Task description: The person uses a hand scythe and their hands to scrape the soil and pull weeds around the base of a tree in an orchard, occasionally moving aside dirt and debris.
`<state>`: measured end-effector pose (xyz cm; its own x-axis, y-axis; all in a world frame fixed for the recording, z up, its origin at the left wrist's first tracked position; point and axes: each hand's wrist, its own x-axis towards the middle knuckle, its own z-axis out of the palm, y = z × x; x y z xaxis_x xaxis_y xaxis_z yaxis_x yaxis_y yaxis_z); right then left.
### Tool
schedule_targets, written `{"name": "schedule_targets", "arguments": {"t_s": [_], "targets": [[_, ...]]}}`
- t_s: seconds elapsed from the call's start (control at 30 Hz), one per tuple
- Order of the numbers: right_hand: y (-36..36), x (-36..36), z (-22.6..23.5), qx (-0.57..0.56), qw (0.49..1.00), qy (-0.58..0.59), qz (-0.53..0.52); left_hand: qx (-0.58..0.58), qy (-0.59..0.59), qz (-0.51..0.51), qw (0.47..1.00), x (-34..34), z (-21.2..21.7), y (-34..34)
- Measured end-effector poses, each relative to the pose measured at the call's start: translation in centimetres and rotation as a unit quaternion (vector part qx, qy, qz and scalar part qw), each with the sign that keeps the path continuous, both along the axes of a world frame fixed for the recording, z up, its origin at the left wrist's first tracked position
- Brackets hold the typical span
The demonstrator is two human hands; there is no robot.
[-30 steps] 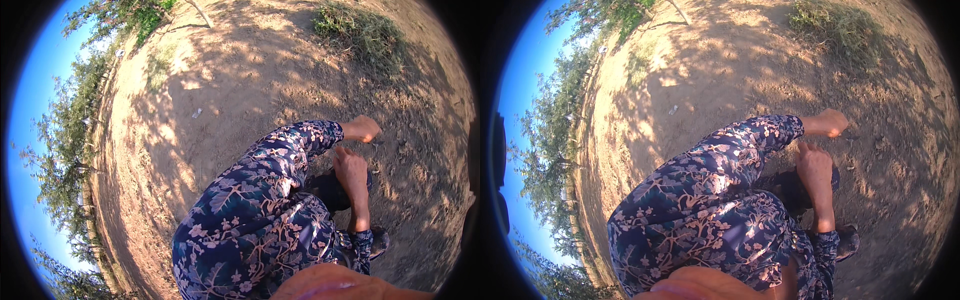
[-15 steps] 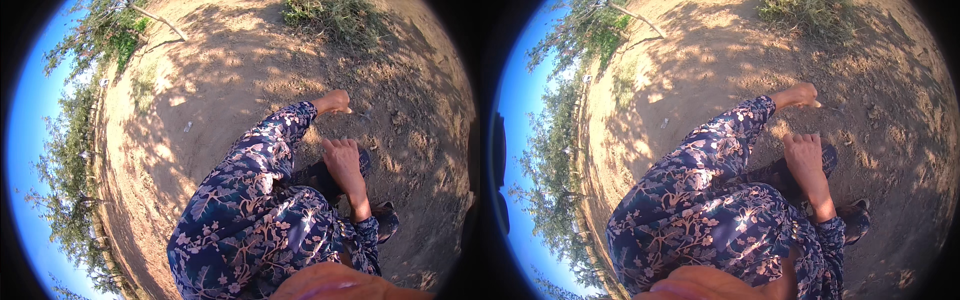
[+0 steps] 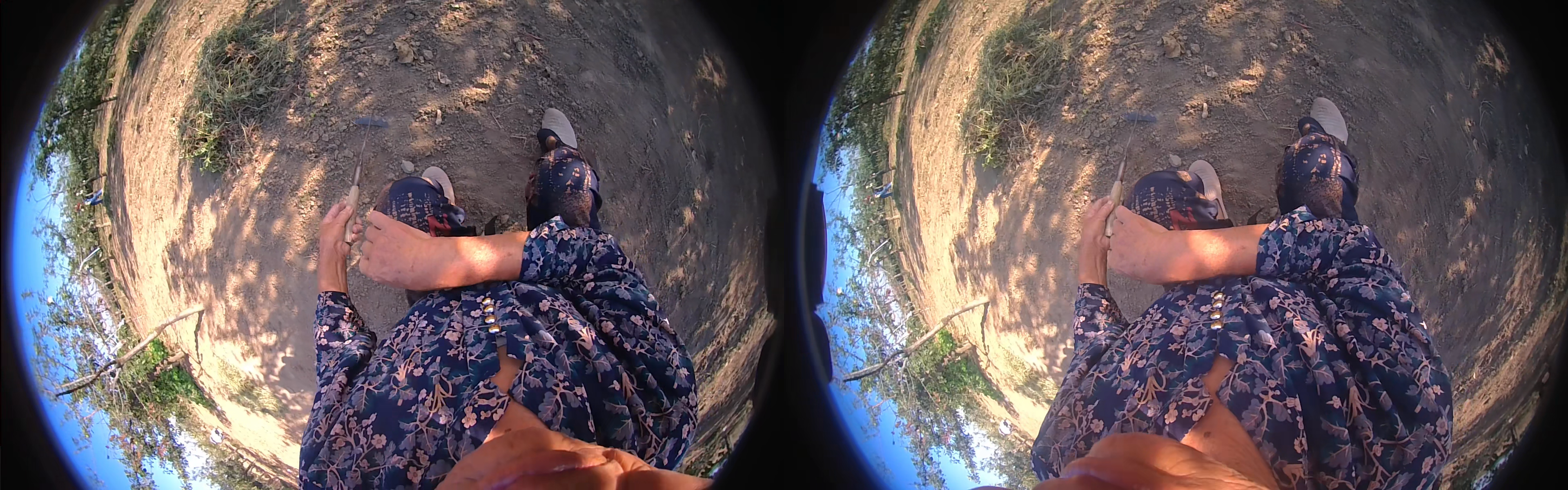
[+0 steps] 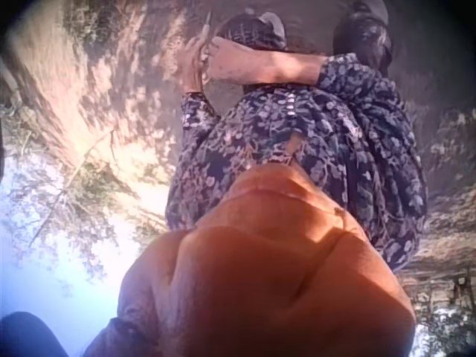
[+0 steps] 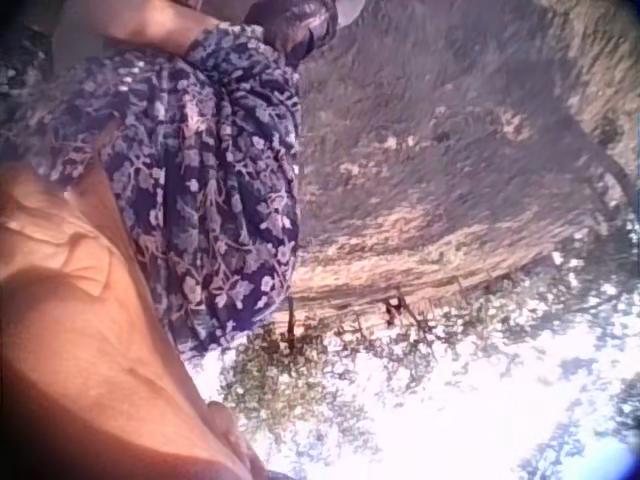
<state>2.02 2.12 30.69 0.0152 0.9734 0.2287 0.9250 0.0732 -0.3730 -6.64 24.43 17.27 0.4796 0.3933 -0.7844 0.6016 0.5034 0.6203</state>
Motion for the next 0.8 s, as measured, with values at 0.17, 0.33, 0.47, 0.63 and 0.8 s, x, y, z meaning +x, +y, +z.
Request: {"name": "schedule_targets", "arguments": {"t_s": [0.17,0.33,0.47,0.63,0.8], "targets": [[-0.7,-0.5,-0.4,0.011,0.998,0.053,-0.033,-0.108,-0.036,0.117,0.987,-1.8,-1.3,-1.7],[-1.8,0.3,1.3,-0.003,0.998,0.058,-0.03,0.266,-0.153,-0.159,0.938,0.4,-2.3,-2.7],[-3.2,1.4,2.6,-0.012,0.992,0.118,-0.04,-0.125,-0.075,0.049,0.988,8.0,-4.1,-3.4],[-3.9,1.3,2.9,-0.031,0.991,0.12,-0.057,-0.033,-0.036,-0.003,0.999,15.7,-7.3,-1.7],[-4.7,1.8,3.0,-0.035,0.99,0.113,-0.081,-0.023,-0.062,-0.005,0.998,23.6,-8.8,-0.9]]}}
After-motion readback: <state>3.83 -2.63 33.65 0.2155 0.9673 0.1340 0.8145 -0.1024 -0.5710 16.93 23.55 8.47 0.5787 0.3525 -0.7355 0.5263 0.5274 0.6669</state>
